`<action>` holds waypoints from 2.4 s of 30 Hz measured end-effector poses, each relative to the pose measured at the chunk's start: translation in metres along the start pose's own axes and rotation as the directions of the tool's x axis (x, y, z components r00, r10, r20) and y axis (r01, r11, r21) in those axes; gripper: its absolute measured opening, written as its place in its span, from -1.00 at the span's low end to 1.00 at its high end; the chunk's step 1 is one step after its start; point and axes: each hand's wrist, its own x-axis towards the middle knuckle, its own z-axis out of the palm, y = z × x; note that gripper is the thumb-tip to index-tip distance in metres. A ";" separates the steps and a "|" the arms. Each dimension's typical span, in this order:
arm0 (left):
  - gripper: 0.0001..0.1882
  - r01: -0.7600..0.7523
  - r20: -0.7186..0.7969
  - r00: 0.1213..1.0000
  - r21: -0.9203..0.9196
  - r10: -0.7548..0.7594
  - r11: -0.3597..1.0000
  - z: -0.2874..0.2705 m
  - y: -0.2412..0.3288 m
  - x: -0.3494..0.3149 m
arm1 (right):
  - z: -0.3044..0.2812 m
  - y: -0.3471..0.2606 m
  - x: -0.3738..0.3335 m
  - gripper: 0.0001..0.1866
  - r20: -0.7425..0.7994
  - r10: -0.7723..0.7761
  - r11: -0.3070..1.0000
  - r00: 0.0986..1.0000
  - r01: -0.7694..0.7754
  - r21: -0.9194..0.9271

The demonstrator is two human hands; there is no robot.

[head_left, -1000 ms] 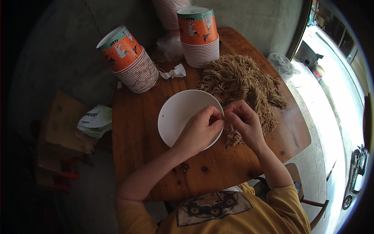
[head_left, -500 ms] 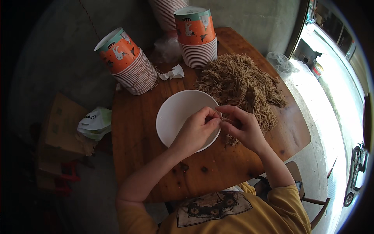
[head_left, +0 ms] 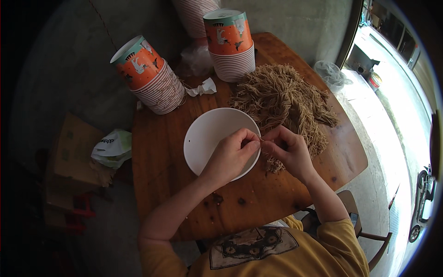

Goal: Threading strings through pre-punched holes in paper cups to attach handles for assembly.

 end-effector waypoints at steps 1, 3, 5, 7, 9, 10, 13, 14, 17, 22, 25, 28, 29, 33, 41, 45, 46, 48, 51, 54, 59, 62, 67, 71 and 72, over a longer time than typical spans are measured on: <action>-0.82 -0.001 -0.001 1.000 0.001 0.001 1.000 0.000 0.000 0.000 | 0.001 0.000 0.000 -0.86 0.000 -0.001 1.000 1.000 0.001 0.001; -0.83 -0.036 -0.004 0.999 0.029 0.036 0.999 0.001 -0.001 0.000 | 0.004 0.001 -0.001 -0.89 -0.014 0.052 0.987 0.999 -0.049 0.153; -0.85 -0.087 -0.018 0.996 0.067 0.089 0.994 0.003 -0.003 0.000 | 0.009 0.006 -0.001 -0.90 -0.038 0.048 0.980 0.998 -0.040 0.196; -0.86 -0.138 -0.028 0.990 0.104 0.142 0.985 0.005 -0.004 0.000 | 0.011 0.007 -0.002 -0.90 -0.063 0.046 0.971 0.997 -0.030 0.238; -0.88 -0.183 -0.040 0.980 0.173 0.193 0.968 0.005 -0.002 -0.002 | 0.013 0.003 -0.004 -0.90 -0.025 0.131 0.914 0.991 -0.111 0.390; -0.88 -0.183 -0.041 0.980 0.173 0.193 0.968 0.005 -0.001 -0.002 | 0.013 0.003 -0.004 -0.90 -0.025 0.131 0.914 0.991 -0.111 0.390; -0.88 -0.175 -0.009 0.983 0.258 0.184 0.950 0.004 0.003 -0.004 | 0.013 0.004 -0.004 -0.90 0.022 0.211 0.837 0.977 -0.192 0.512; -0.89 -0.177 -0.013 0.982 0.261 0.187 0.949 0.004 0.003 -0.004 | 0.013 0.005 -0.003 -0.90 0.040 0.223 0.812 0.974 -0.208 0.545; -0.90 -0.205 -0.034 0.975 0.266 0.222 0.942 0.004 0.001 -0.002 | 0.011 0.004 -0.003 -0.90 0.084 0.244 0.773 0.966 -0.246 0.584; -0.90 -0.153 -0.039 0.986 0.172 0.162 0.973 0.003 0.002 0.000 | 0.006 0.004 -0.005 -0.89 0.115 0.259 0.779 0.959 -0.278 0.562; -0.90 -0.160 -0.027 0.986 0.187 0.167 0.969 0.002 0.000 0.000 | 0.007 0.004 -0.004 -0.90 0.042 0.136 0.879 0.990 -0.140 0.456; -0.90 -0.147 -0.023 0.988 0.164 0.153 0.975 0.003 -0.001 0.001 | 0.008 0.010 -0.004 -0.90 0.026 0.116 0.904 0.993 -0.116 0.412; -0.89 -0.173 -0.031 0.983 0.162 0.181 0.971 0.003 -0.001 0.001 | 0.008 0.010 -0.004 -0.91 0.019 0.115 0.892 0.993 -0.111 0.438; -0.88 -0.218 -0.046 0.972 0.213 0.232 0.952 0.002 -0.001 0.001 | 0.009 0.011 -0.004 -0.91 0.004 0.119 0.855 0.993 -0.104 0.508; -0.88 -0.208 -0.056 0.974 0.184 0.221 0.961 0.001 -0.002 0.000 | 0.004 0.004 -0.006 -0.89 0.024 0.121 0.877 0.992 -0.119 0.465; -0.88 -0.192 -0.053 0.978 0.167 0.203 0.967 0.001 0.001 0.000 | 0.007 0.011 -0.003 -0.85 -0.013 -0.056 0.981 0.998 0.057 0.185; -0.88 -0.193 -0.052 0.978 0.167 0.204 0.967 0.002 0.001 0.001 | 0.008 0.009 -0.003 -0.85 -0.015 -0.056 0.981 0.998 0.058 0.185; -0.87 -0.204 -0.064 0.974 0.175 0.218 0.963 0.002 -0.001 0.000 | 0.010 0.003 -0.004 -0.86 -0.040 -0.033 0.999 0.999 0.034 0.039; -0.88 -0.163 -0.055 0.983 0.195 0.177 0.967 0.003 0.005 -0.001 | 0.009 0.007 -0.004 -0.87 -0.090 -0.086 0.996 0.992 0.082 -0.045; -0.87 -0.277 -0.049 0.950 0.319 0.308 0.906 0.004 -0.002 0.000 | 0.007 0.002 -0.004 -0.86 -0.096 -0.288 0.919 0.953 0.247 -0.307; -0.86 -0.349 -0.026 0.901 0.548 0.432 0.760 0.004 -0.002 -0.001 | 0.001 0.003 -0.005 -0.85 -0.027 -0.418 0.810 0.908 0.359 -0.464; -0.86 -0.356 -0.036 0.881 0.607 0.472 0.710 0.006 -0.001 -0.001 | 0.001 0.002 -0.008 -0.87 -0.015 -0.409 0.818 0.913 0.359 -0.449; -0.86 -0.342 -0.028 0.898 0.583 0.439 0.737 -0.002 0.001 -0.004 | -0.003 -0.005 -0.010 -0.89 -0.026 -0.244 0.924 0.969 0.224 -0.311; -0.86 -0.337 -0.035 0.905 0.548 0.423 0.766 0.000 0.002 -0.005 | -0.003 -0.005 -0.012 -0.88 -0.026 -0.287 0.888 0.958 0.256 -0.382; -0.86 -0.341 -0.042 0.899 0.556 0.435 0.758 0.000 0.002 -0.005 | -0.002 -0.006 -0.012 -0.88 -0.031 -0.294 0.880 0.955 0.259 -0.397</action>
